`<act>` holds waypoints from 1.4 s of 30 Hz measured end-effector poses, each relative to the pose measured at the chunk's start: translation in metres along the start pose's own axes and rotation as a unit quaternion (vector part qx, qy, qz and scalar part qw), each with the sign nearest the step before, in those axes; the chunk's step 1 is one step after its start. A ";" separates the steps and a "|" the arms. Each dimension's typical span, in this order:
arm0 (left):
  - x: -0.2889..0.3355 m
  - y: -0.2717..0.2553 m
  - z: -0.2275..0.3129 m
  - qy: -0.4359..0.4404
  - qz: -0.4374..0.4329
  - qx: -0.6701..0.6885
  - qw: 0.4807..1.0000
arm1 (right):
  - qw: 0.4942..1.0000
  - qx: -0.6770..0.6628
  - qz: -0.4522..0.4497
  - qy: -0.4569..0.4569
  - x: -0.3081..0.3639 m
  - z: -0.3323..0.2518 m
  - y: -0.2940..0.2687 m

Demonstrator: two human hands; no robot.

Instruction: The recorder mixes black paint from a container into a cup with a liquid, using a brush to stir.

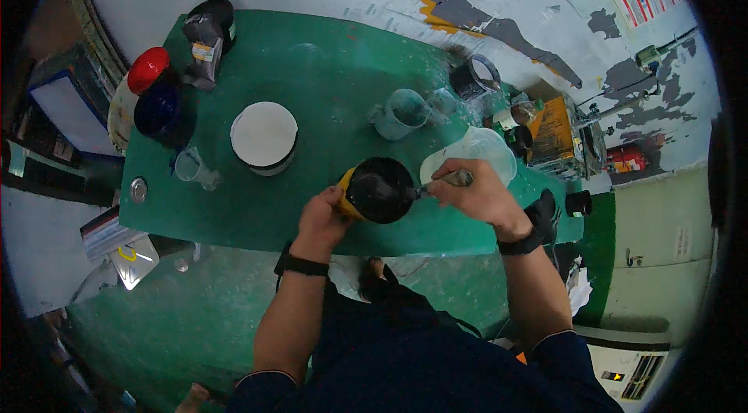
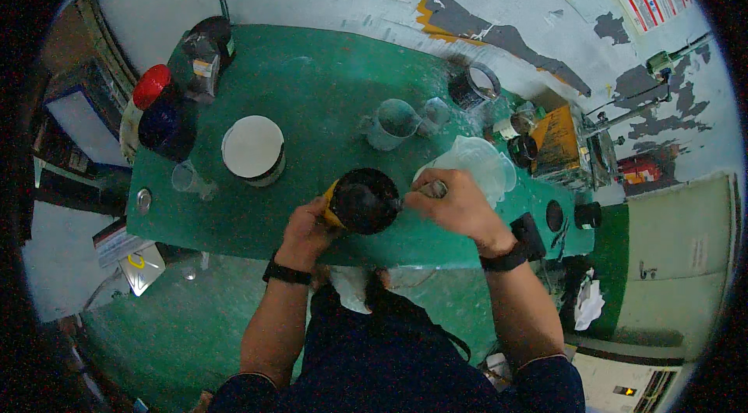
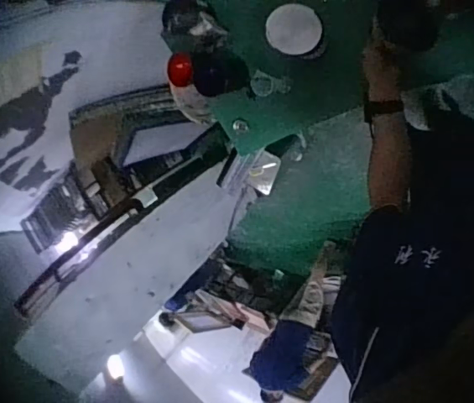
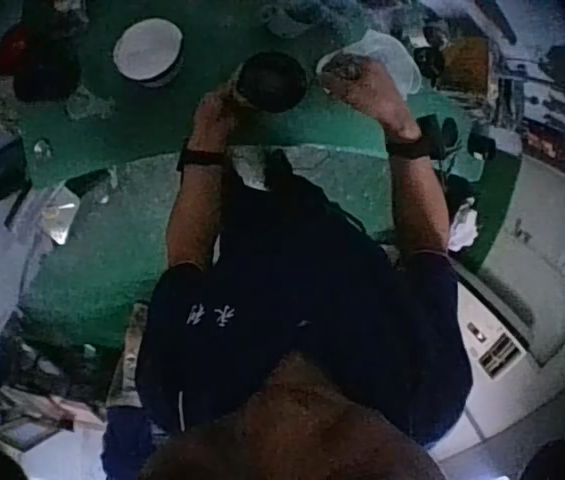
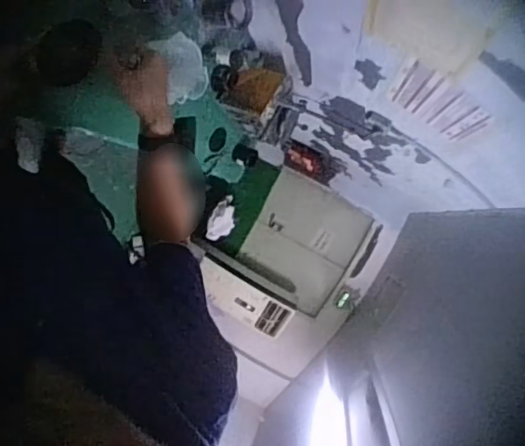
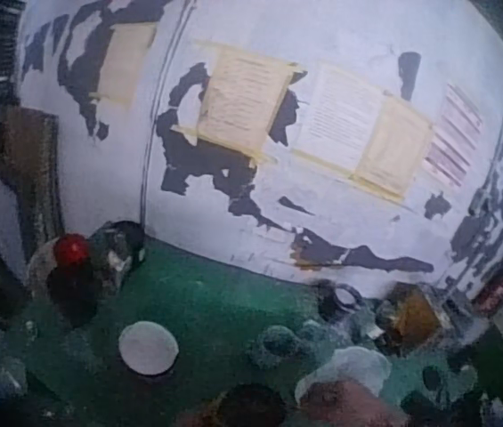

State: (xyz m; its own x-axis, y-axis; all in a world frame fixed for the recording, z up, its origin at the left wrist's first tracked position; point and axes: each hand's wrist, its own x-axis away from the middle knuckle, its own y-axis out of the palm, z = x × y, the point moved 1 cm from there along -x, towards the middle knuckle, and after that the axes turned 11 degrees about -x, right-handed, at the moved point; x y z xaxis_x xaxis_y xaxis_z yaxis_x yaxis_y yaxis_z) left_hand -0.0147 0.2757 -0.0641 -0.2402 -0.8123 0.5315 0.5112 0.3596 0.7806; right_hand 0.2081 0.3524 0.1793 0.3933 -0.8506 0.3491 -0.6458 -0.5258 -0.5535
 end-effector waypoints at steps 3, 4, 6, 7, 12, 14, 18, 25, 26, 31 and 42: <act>-0.008 -0.009 -0.004 0.007 -0.021 -0.003 1.000 | 0.993 -0.100 0.004 0.068 -0.001 -0.013 0.017; -0.008 -0.007 -0.004 0.009 -0.027 -0.004 1.000 | 0.987 -0.138 0.007 0.079 -0.002 -0.015 0.023; -0.005 -0.004 -0.003 0.002 0.003 -0.015 1.000 | 0.986 -0.155 0.015 0.057 -0.010 -0.017 0.020; -0.002 -0.002 -0.002 0.000 0.017 -0.019 1.000 | 0.986 -0.161 0.020 0.046 -0.014 -0.020 0.016; -0.014 -0.014 -0.007 0.003 -0.010 -0.005 1.000 | 0.986 -0.006 -0.002 -0.170 -0.016 -0.007 -0.001; -0.013 -0.013 -0.006 0.006 -0.022 -0.013 1.000 | 0.992 0.018 -0.016 -0.123 -0.006 -0.004 -0.007; -0.013 -0.013 -0.008 -0.001 -0.017 -0.009 1.000 | 0.994 -0.087 -0.032 0.058 0.010 -0.009 0.009; -0.021 -0.027 -0.012 -0.019 -0.010 -0.014 1.000 | 0.984 -0.172 0.006 -0.044 -0.020 -0.007 0.016; -0.020 -0.025 -0.011 -0.019 -0.020 -0.013 1.000 | 0.988 -0.117 0.006 -0.099 -0.021 -0.006 0.012; -0.015 -0.019 -0.007 -0.009 -0.008 -0.025 1.000 | 0.994 0.045 -0.016 -0.103 -0.001 -0.002 -0.006; -0.020 -0.023 -0.010 -0.023 -0.006 0.011 1.000 | 0.984 -0.086 -0.009 -0.158 -0.026 -0.010 0.014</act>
State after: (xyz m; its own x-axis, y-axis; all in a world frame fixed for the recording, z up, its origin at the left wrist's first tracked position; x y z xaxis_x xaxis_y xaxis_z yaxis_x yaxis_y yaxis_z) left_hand -0.0135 0.2793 -0.0955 -0.2842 -0.7945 0.5367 0.4897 0.3609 0.7936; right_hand 0.1824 0.3672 0.1699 0.5717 -0.8156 0.0889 -0.7279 -0.5542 -0.4038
